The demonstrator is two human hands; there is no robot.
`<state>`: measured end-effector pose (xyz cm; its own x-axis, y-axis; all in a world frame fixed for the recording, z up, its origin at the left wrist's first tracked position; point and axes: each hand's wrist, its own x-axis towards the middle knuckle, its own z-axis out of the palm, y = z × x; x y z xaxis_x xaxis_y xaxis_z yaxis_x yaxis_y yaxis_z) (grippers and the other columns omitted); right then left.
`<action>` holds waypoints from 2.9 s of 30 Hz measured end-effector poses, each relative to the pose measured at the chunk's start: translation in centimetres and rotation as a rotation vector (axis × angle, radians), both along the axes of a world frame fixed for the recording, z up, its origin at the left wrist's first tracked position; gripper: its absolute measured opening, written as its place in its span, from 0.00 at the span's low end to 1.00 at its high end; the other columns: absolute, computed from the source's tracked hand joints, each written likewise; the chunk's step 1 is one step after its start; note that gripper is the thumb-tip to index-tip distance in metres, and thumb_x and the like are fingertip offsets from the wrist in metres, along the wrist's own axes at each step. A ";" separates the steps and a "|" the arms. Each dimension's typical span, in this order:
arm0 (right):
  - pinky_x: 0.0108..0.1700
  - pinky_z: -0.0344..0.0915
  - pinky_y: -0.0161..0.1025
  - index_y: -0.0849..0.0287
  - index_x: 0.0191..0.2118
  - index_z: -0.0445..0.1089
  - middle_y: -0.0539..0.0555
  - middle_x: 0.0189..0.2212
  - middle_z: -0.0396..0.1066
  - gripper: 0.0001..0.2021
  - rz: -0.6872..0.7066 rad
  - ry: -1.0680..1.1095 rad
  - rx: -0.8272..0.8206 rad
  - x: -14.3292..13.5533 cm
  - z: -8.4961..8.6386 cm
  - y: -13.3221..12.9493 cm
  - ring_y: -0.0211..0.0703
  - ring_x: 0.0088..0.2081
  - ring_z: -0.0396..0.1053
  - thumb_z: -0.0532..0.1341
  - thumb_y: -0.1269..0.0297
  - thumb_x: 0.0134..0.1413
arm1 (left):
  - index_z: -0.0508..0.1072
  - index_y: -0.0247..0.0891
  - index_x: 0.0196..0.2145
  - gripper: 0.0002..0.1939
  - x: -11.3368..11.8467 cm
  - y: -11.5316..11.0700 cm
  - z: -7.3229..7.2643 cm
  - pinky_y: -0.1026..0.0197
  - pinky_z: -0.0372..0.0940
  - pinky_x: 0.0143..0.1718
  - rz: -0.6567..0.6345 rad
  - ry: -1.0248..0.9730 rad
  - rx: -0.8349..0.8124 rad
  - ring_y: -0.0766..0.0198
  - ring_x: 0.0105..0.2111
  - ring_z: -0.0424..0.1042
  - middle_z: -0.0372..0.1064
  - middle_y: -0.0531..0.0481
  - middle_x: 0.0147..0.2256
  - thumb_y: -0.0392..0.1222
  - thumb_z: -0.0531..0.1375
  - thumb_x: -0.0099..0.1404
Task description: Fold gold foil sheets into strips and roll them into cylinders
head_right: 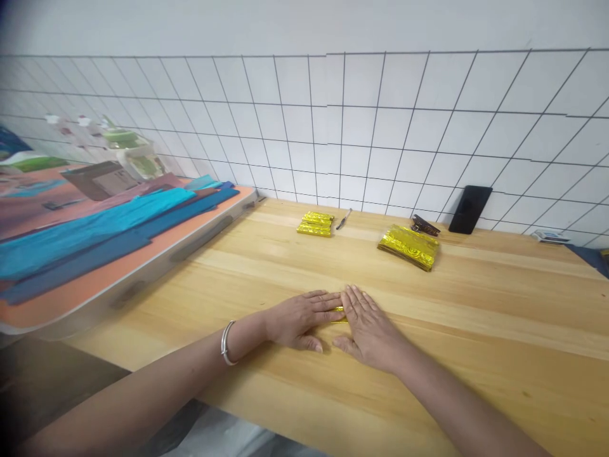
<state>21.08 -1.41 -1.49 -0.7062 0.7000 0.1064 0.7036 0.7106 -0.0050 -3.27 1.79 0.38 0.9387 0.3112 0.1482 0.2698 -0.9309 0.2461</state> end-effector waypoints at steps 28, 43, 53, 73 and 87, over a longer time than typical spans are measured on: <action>0.63 0.37 0.54 0.60 0.65 0.41 0.62 0.66 0.27 0.39 -0.033 -0.012 -0.119 -0.2 0.6 0.1 0.58 0.65 0.29 0.43 0.38 0.56 | 0.63 0.35 0.54 0.18 -0.2 -2.6 1.2 0.53 0.54 0.55 0.136 0.023 0.126 0.55 0.55 0.59 0.62 0.42 0.54 0.43 0.48 0.69; 0.63 0.36 0.53 0.62 0.65 0.41 0.63 0.66 0.29 0.40 -0.043 -0.015 -0.133 -0.2 0.8 0.1 0.58 0.65 0.29 0.43 0.38 0.55 | 0.69 0.34 0.47 0.14 2.3 -1.7 -1.1 0.55 0.61 0.44 0.126 -0.147 0.074 0.58 0.41 0.65 0.68 0.41 0.40 0.37 0.50 0.67; 0.63 0.37 0.53 0.61 0.65 0.43 0.63 0.66 0.28 0.39 -0.035 -0.006 -0.137 -0.2 0.7 0.2 0.58 0.65 0.29 0.43 0.38 0.55 | 0.68 0.35 0.49 0.16 1.6 -2.2 -0.1 0.57 0.61 0.46 0.102 -0.051 0.149 0.60 0.41 0.67 0.68 0.43 0.42 0.37 0.46 0.69; 0.62 0.38 0.55 0.60 0.65 0.40 0.63 0.65 0.28 0.38 -0.012 -0.008 -0.099 -0.3 0.4 0.4 0.58 0.65 0.29 0.44 0.40 0.57 | 0.64 0.38 0.53 0.17 -2.8 -4.5 0.3 0.56 0.58 0.49 0.286 -0.048 0.048 0.59 0.47 0.65 0.67 0.43 0.49 0.40 0.47 0.69; 0.62 0.40 0.56 0.57 0.65 0.39 0.60 0.66 0.28 0.37 -0.007 -0.002 -0.076 -0.3 0.1 0.4 0.58 0.65 0.31 0.46 0.41 0.57 | 0.65 0.40 0.52 0.16 -5.1 -5.3 0.3 0.57 0.59 0.49 0.326 -0.042 0.131 0.61 0.49 0.66 0.68 0.43 0.49 0.41 0.48 0.69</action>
<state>20.80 -1.00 -1.38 -0.7016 0.7108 0.0512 0.7084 0.7034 -0.0577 -8.36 -3.47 0.67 0.7856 0.5688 0.2436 0.5497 -0.8223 0.1473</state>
